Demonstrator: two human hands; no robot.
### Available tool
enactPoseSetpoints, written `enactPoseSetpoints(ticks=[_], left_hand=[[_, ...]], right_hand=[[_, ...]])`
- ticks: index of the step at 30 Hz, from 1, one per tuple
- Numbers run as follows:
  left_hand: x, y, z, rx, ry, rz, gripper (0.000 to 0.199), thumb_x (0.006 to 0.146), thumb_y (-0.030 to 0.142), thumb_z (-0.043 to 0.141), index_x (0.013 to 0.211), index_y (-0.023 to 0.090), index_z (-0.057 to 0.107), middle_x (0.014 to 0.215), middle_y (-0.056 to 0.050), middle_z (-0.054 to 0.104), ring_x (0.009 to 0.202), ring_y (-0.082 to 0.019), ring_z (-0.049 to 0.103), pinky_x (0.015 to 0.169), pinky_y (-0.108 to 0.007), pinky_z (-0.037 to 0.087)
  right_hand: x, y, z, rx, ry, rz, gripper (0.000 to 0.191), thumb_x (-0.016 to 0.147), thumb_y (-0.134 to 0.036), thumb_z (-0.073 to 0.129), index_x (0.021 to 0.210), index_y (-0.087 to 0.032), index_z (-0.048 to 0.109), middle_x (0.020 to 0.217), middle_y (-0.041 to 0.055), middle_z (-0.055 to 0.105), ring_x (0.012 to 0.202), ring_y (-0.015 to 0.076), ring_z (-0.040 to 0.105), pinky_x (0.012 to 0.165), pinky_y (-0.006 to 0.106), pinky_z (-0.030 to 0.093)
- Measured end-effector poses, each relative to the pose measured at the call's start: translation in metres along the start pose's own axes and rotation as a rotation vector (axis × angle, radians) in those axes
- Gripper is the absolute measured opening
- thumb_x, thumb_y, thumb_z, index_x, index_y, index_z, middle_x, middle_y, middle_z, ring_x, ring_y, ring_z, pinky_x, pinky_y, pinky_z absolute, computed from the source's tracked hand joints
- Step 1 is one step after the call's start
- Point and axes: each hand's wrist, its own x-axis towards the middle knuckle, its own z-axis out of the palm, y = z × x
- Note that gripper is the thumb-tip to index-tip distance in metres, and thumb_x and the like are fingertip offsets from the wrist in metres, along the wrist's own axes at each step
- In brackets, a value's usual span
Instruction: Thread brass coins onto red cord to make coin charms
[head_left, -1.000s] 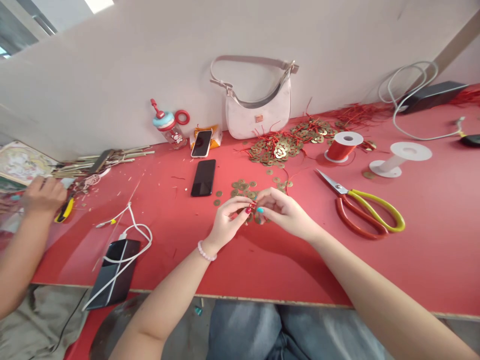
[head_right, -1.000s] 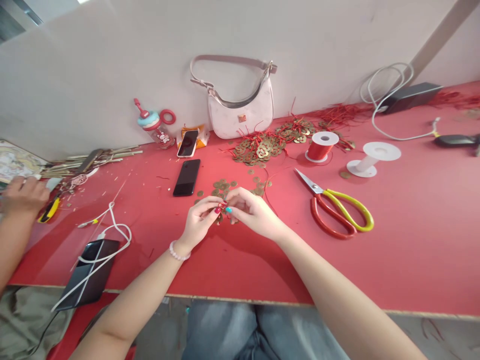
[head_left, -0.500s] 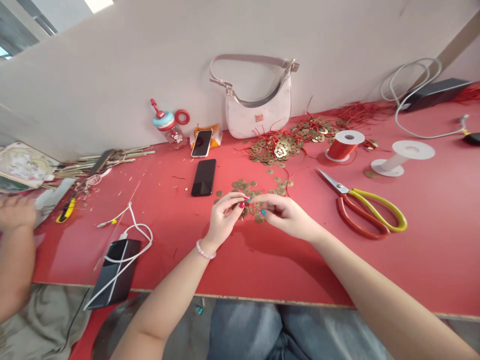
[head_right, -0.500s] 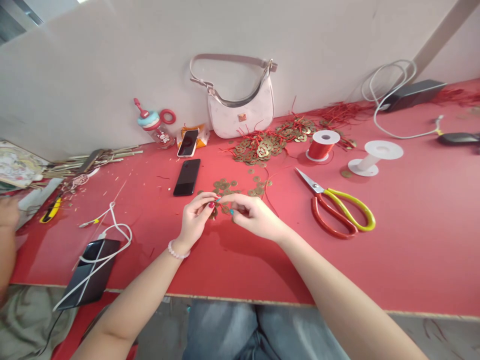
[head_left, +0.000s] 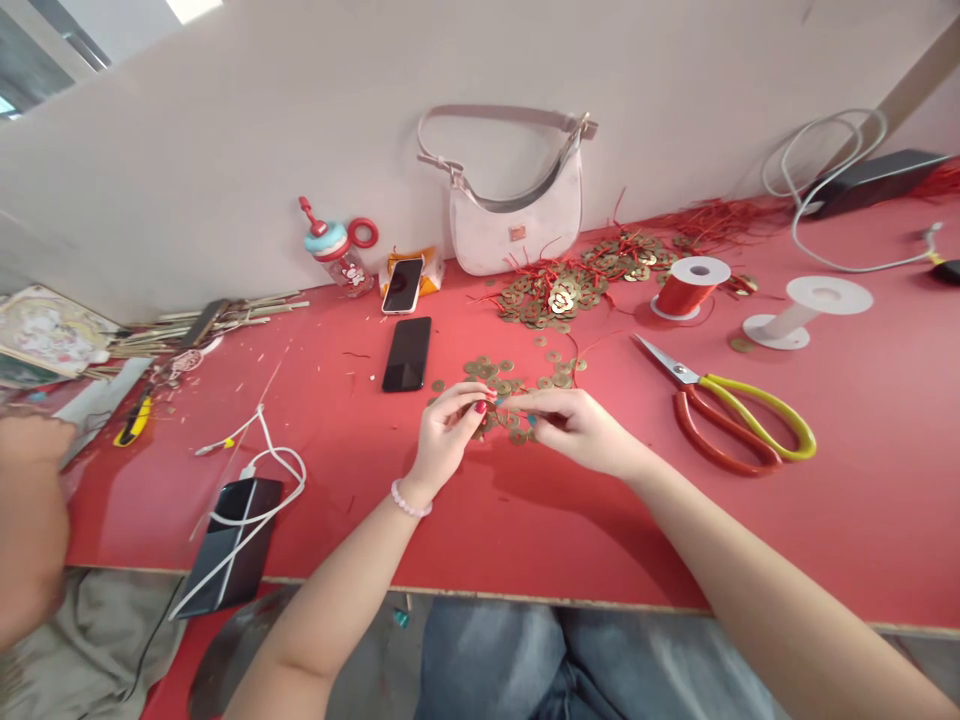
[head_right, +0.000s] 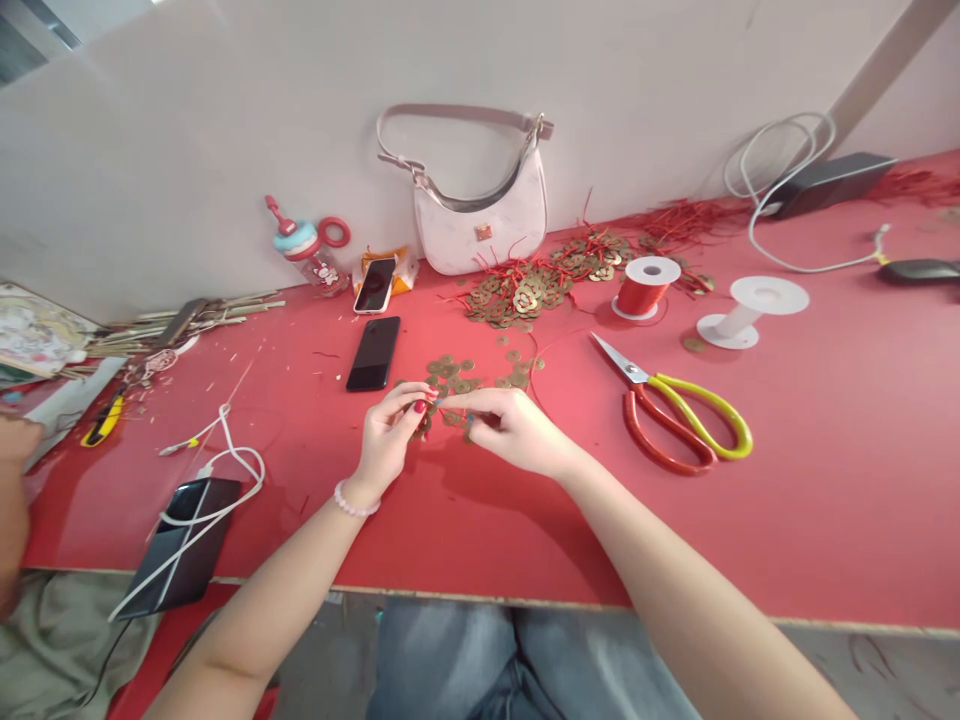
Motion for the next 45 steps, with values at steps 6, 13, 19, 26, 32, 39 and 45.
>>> enactPoseSetpoints(ticks=[6,13,19,26,32,39,45], left_hand=[[0.001,0.001,-0.001,0.075,-0.089,0.062,0.012,0.083,0.026,0.055,0.083,0.018,0.065,0.096,-0.006,0.061,0.089,-0.015,0.058,0.072,-0.026,0.052],[-0.002,-0.003,0.005,0.053,-0.137,-0.038,0.017,0.082,0.031,0.056,0.083,0.017,0.064,0.099,-0.007,0.055,0.079,-0.013,0.057,0.058,-0.022,0.052],[-0.001,0.001,0.008,-0.015,-0.115,-0.119,0.017,0.081,0.032,0.057,0.082,0.016,0.064,0.087,-0.005,0.057,0.061,-0.008,0.053,0.049,-0.019,0.049],[-0.002,0.003,0.01,0.026,-0.185,-0.208,0.023,0.08,0.035,0.057,0.084,0.014,0.067,0.066,-0.003,0.059,0.055,-0.01,0.053,0.049,-0.021,0.049],[-0.005,0.002,0.008,0.149,-0.276,-0.107,0.021,0.082,0.034,0.055,0.083,0.016,0.067,0.07,-0.004,0.06,0.055,-0.011,0.055,0.05,-0.023,0.05],[-0.008,0.007,0.003,0.358,-0.354,0.106,0.018,0.084,0.028,0.052,0.087,0.018,0.066,0.083,-0.006,0.065,0.056,-0.011,0.059,0.056,-0.025,0.052],[-0.008,0.01,0.003,0.434,-0.357,0.278,0.014,0.084,0.022,0.052,0.087,0.019,0.065,0.086,-0.007,0.067,0.072,-0.014,0.063,0.067,-0.027,0.053]], right_hand=[[0.004,-0.002,0.003,0.06,0.137,-0.015,0.024,0.081,-0.017,0.043,0.098,-0.019,0.06,0.09,0.0047,0.063,0.072,0.0128,0.056,0.063,0.025,0.046],[0.004,0.003,0.007,0.013,0.218,-0.121,0.01,0.081,-0.022,0.053,0.084,-0.023,0.062,0.091,0.0048,0.058,0.084,0.0157,0.057,0.076,0.031,0.047],[0.005,0.0,0.006,0.041,0.222,-0.084,0.007,0.081,-0.018,0.051,0.081,-0.021,0.057,0.083,0.003,0.059,0.079,0.0144,0.056,0.074,0.03,0.045],[0.004,-0.001,0.009,0.071,0.198,0.021,0.007,0.082,-0.023,0.048,0.082,-0.02,0.054,0.075,0.0022,0.059,0.069,0.0133,0.055,0.063,0.026,0.045],[0.004,0.0,0.01,0.061,0.209,0.025,0.005,0.08,-0.022,0.049,0.08,-0.02,0.054,0.076,0.0021,0.059,0.068,0.0131,0.055,0.062,0.026,0.045],[0.003,-0.002,0.01,0.056,0.239,0.031,0.004,0.079,-0.019,0.05,0.078,-0.02,0.054,0.075,0.0017,0.058,0.067,0.0128,0.054,0.062,0.026,0.044],[0.003,-0.004,0.01,0.031,0.274,0.024,0.004,0.077,-0.018,0.049,0.075,-0.02,0.052,0.073,0.0015,0.057,0.068,0.0131,0.054,0.063,0.026,0.044]])
